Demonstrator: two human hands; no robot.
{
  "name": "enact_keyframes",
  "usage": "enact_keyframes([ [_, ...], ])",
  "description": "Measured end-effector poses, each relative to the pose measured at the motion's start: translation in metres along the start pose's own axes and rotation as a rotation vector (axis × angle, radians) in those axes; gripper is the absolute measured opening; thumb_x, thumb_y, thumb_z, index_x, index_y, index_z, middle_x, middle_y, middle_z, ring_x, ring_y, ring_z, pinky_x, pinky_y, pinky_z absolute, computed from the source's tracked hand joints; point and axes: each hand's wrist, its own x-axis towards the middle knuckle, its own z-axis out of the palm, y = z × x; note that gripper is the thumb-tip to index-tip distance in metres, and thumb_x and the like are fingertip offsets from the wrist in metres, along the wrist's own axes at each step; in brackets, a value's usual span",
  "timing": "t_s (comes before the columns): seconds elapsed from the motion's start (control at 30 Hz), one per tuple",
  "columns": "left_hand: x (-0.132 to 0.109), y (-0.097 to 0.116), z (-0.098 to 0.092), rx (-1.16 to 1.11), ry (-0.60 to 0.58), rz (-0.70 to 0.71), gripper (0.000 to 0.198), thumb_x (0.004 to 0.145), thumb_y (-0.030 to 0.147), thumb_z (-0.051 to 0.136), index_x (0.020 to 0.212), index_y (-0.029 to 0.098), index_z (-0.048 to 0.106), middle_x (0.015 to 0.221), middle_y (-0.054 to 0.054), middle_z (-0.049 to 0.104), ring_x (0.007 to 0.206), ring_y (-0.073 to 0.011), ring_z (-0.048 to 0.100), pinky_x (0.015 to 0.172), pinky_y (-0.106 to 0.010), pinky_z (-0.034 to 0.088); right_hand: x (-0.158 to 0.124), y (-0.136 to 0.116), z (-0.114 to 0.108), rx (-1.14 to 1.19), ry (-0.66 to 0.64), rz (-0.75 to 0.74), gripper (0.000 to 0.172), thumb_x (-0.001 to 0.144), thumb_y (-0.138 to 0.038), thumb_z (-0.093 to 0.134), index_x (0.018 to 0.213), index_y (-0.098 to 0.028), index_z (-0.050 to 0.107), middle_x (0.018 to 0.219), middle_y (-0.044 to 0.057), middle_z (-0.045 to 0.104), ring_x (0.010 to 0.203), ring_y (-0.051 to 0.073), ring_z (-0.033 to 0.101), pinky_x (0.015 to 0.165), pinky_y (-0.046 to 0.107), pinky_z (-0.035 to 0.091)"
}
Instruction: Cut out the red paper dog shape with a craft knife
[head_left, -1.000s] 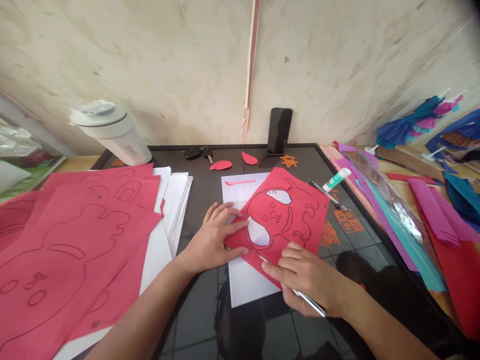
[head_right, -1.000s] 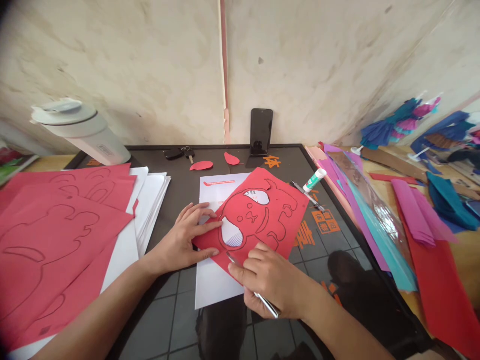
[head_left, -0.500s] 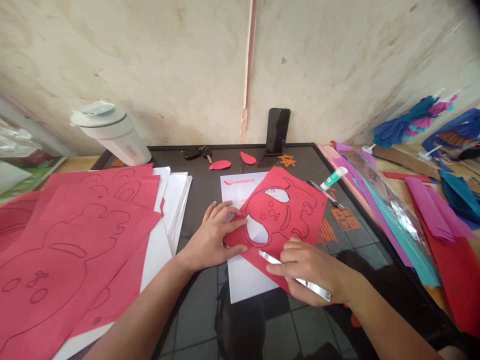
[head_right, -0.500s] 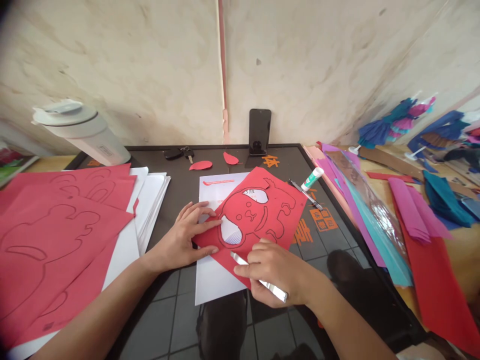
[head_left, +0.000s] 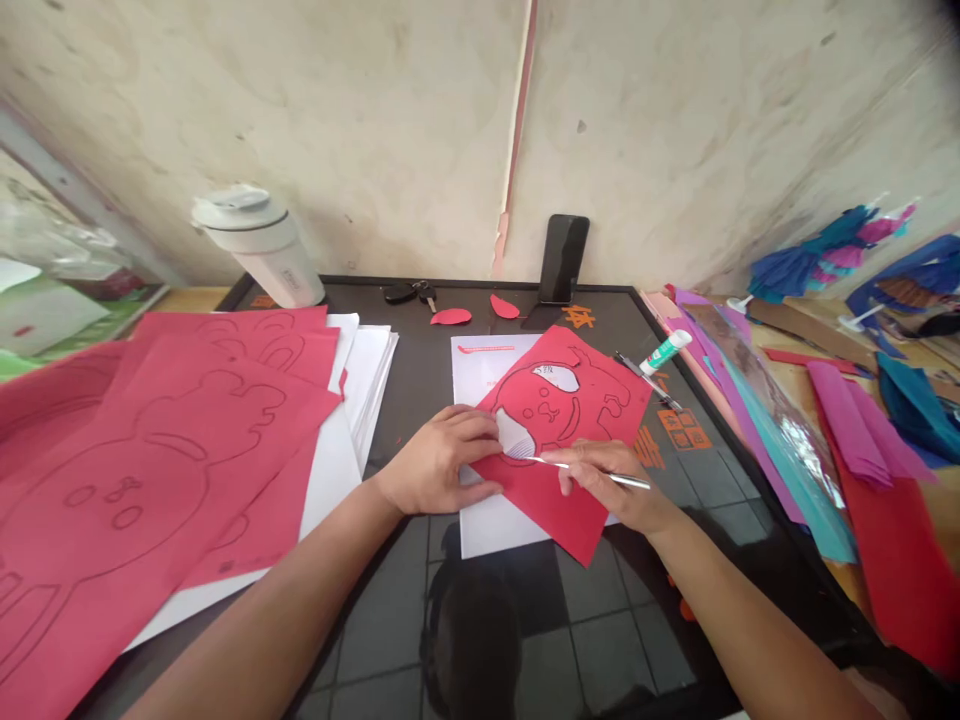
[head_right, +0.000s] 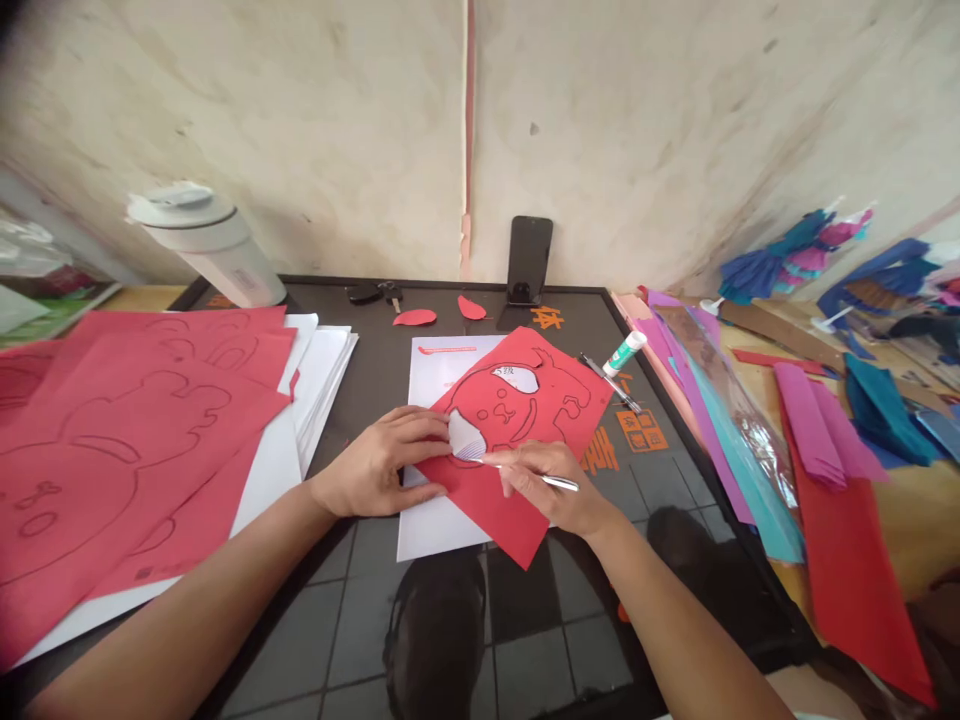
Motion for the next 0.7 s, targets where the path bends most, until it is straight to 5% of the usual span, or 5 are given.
enact_keyframes([
  [0.23,-0.002,-0.002,0.0,0.132,-0.025,-0.013,0.035,0.09,0.044,0.06,0.11,0.016,0.068,0.115,-0.013,0.07,0.122,-0.0331,0.057,0.112,-0.058,0.029,0.001,0.01,0.011,0.117,0.119,0.297,0.034,0.088,-0.047,0.067,0.104,-0.019,0.075,0.069,0.002,0.073,0.064,0.015,0.068,0.062,0.026,0.056],
  [0.47,-0.002,0.001,0.002,0.213,0.096,0.054,0.023,0.089,0.035,0.06,0.096,0.016,0.071,0.105,-0.011,0.071,0.096,-0.0269,0.064,0.088,-0.045,0.046,0.005,-0.001,0.012,-0.101,0.228,0.019,0.026,0.088,-0.043,0.069,0.098,-0.022,0.079,0.08,0.006,0.077,0.065,0.017,0.068,0.065,0.03,0.058],
  [0.7,-0.002,0.0,0.001,0.115,0.078,0.075,0.021,0.091,0.027,0.054,0.092,0.017,0.073,0.098,-0.008,0.073,0.086,-0.0221,0.066,0.075,-0.038,0.05,0.004,0.003,0.011,0.005,0.19,0.128,0.026,0.083,-0.043,0.074,0.098,-0.022,0.078,0.08,0.004,0.079,0.069,0.019,0.074,0.066,0.028,0.063],
])
